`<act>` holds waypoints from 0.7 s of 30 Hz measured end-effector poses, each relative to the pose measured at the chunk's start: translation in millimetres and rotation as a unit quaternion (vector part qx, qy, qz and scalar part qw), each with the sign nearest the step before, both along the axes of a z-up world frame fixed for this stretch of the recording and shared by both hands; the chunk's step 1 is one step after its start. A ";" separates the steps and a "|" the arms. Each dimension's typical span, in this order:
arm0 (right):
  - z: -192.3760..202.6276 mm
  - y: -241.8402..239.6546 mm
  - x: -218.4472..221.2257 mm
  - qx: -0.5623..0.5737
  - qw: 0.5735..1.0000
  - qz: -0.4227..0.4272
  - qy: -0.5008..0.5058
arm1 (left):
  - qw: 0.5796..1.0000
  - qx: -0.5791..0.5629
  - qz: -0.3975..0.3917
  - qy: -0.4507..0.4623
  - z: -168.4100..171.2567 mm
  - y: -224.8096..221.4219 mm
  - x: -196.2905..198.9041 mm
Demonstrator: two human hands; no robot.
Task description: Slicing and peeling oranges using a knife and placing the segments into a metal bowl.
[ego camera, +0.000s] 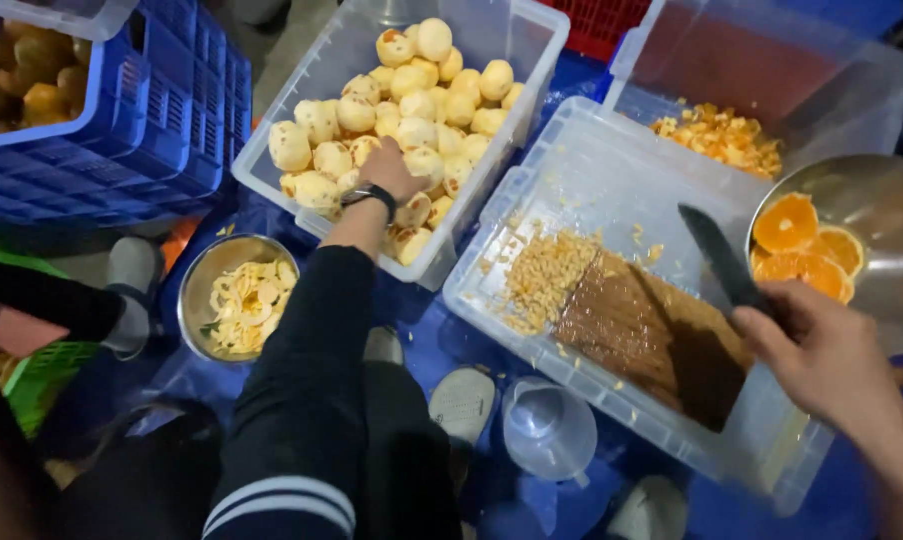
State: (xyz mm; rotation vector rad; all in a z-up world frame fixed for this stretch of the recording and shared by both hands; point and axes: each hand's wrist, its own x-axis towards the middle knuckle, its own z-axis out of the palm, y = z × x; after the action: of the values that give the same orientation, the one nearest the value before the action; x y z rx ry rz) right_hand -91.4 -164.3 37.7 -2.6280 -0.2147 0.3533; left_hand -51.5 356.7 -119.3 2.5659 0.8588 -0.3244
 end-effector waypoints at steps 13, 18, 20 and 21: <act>-92.5 -41.7 -29.5 -0.007 0.997 0.037 -0.070 | 0.989 -0.056 0.136 0.005 15.2 -24.2 16.2; -128.1 22.0 -67.3 -0.123 0.990 -0.048 -0.050 | 0.982 -0.115 0.136 -0.069 80.5 -44.2 -14.9; -110.2 69.3 -80.2 -0.122 0.991 -0.048 -0.016 | 0.980 -0.128 0.122 -0.090 110.0 -61.7 -26.7; -101.4 91.2 -87.8 -0.122 0.991 -0.042 0.024 | 0.978 -0.141 0.113 -0.104 123.7 -72.2 -33.8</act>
State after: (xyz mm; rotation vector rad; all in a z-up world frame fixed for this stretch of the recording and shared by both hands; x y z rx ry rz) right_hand -179.2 -73.1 -63.7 -2.8547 -0.0460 0.4393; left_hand -85.3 284.5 4.5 2.1703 0.9404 -0.0966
